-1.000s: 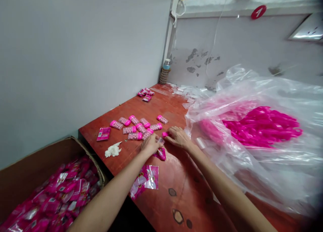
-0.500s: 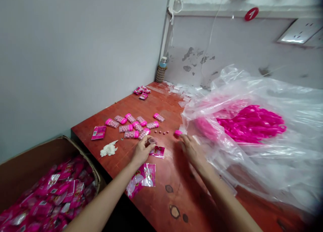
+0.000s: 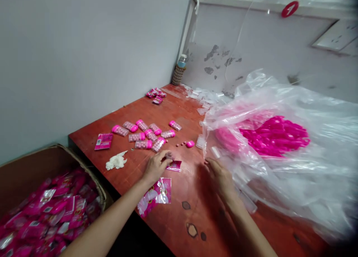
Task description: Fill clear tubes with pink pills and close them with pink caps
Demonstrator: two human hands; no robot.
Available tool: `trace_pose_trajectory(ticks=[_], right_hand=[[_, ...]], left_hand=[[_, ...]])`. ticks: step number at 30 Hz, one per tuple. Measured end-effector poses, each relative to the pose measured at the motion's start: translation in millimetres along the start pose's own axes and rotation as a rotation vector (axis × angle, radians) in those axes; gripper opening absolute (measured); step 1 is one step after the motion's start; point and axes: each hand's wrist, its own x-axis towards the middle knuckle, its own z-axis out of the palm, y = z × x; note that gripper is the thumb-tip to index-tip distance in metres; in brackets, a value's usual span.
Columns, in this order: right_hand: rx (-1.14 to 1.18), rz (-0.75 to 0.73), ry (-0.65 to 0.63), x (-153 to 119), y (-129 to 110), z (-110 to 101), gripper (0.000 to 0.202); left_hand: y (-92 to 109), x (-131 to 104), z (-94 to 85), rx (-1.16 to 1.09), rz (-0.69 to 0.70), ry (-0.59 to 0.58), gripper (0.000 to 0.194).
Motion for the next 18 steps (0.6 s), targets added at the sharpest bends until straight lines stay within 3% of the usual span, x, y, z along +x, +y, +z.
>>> trace_pose_trajectory(ticks=[4, 7, 14, 18], right_hand=[[0.016, 0.15, 0.0, 0, 13, -20, 0.027], [0.009, 0.104, -0.041, -1, 14, -20, 0.029], [-0.187, -0.035, -0.197, 11, 2, 2, 0.026], [-0.027, -0.021, -0.185, 18, -8, 2, 0.021]], left_hand=[[-3, 1, 1.3, 0.034, 0.032, 0.006, 0.022], [-4, 2, 1.3, 0.048, 0.06, -0.008, 0.021], [-3, 2, 2.0, 0.1, 0.098, -0.003, 0.021], [-3, 2, 2.5, 0.135, 0.092, -0.013, 0.021]])
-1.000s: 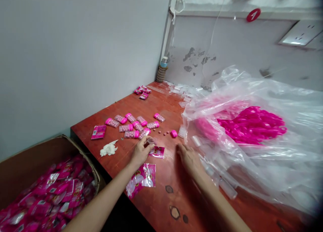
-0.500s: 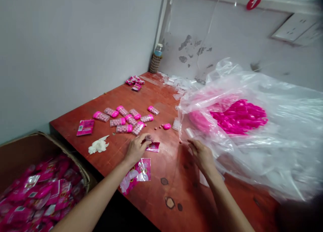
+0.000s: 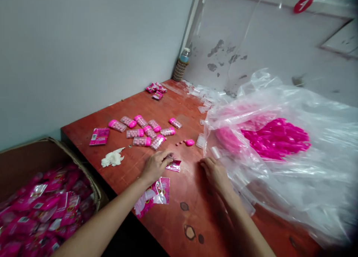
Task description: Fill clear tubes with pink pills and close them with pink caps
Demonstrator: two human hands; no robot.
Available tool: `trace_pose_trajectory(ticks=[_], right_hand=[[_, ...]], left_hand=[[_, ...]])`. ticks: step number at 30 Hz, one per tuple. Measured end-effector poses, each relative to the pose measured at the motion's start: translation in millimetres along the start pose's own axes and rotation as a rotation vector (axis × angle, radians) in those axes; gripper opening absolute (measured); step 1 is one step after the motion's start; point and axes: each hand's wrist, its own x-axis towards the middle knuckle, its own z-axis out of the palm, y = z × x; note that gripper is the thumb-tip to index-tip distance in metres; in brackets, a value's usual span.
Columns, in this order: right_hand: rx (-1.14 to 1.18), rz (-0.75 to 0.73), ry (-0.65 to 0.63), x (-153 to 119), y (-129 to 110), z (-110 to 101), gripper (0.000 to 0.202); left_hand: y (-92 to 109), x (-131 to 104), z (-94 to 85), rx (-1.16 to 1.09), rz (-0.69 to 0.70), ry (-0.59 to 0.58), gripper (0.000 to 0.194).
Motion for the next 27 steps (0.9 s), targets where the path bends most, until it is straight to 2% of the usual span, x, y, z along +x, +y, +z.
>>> trace_pose_trajectory(ticks=[5, 9, 12, 15, 18, 21, 27], right_hand=[[0.413, -0.089, 0.149, 14, -50, -3, 0.014], [0.475, -0.24, 0.141, 26, -82, 7, 0.013], [0.445, -0.236, 0.191, 36, -77, 13, 0.017], [0.306, -0.195, 0.222, 55, -54, 14, 0.021], [0.016, -0.31, 0.048, 78, -32, 15, 0.029], [-0.218, -0.438, -0.116, 90, -26, 17, 0.035], [-0.29, -0.506, -0.167, 83, -38, 18, 0.023]], left_hand=[[2, 0, -1.9, 0.021, 0.001, -0.027, 0.023], [3, -1, -3.6, 0.022, 0.003, -0.043, 0.024], [3, -1, -3.9, 0.03, 0.006, -0.043, 0.023], [4, -1, -3.7, 0.015, 0.028, -0.031, 0.022], [4, 0, -3.4, 0.013, 0.02, -0.014, 0.02], [3, 1, -3.3, 0.019, 0.012, -0.006, 0.019], [0, 0, -1.5, 0.036, 0.001, -0.006, 0.02]])
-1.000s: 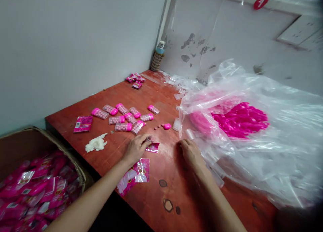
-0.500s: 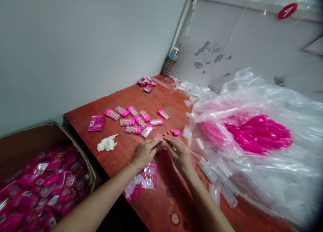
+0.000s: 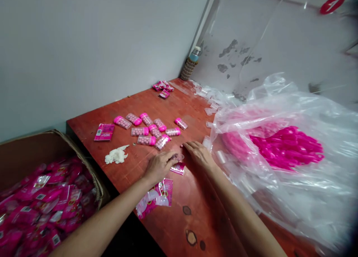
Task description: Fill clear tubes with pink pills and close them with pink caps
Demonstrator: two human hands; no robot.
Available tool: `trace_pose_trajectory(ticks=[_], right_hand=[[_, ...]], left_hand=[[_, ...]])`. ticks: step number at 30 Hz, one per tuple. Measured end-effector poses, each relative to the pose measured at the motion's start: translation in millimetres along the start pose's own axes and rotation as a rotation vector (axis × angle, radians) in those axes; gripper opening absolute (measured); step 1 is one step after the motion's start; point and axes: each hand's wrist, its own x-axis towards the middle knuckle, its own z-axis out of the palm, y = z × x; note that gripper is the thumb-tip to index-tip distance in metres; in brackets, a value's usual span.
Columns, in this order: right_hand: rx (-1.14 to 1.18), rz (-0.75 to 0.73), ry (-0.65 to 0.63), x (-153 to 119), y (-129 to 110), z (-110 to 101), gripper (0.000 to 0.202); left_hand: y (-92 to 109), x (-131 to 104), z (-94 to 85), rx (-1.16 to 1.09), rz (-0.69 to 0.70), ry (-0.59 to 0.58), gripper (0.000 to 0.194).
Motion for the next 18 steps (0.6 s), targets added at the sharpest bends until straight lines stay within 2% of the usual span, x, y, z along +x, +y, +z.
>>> trace_pose_trajectory(ticks=[2, 4, 7, 10, 15, 18], right_hand=[[0.013, -0.004, -0.006, -1, 0, 2, 0.02], [0.075, 0.033, 0.046, -2, 0, 5, 0.017], [0.295, 0.124, 0.265, -7, -4, 6, 0.017], [0.501, 0.087, 0.409, -16, -16, 1, 0.021], [0.472, -0.051, 0.356, -26, -34, -5, 0.03], [0.468, 0.029, 0.391, -19, -30, -3, 0.028]], left_hand=[[-1, 0, 1.0, 0.003, -0.011, 0.002, 0.021], [-1, 0, 1.5, -0.002, -0.018, 0.01, 0.021], [0, 0, 1.2, -0.008, -0.014, 0.012, 0.022], [1, 0, 0.9, 0.0, -0.012, 0.001, 0.024], [1, 0, 0.8, 0.029, -0.028, 0.004, 0.027], [3, 0, -0.5, 0.018, -0.038, 0.0, 0.024]])
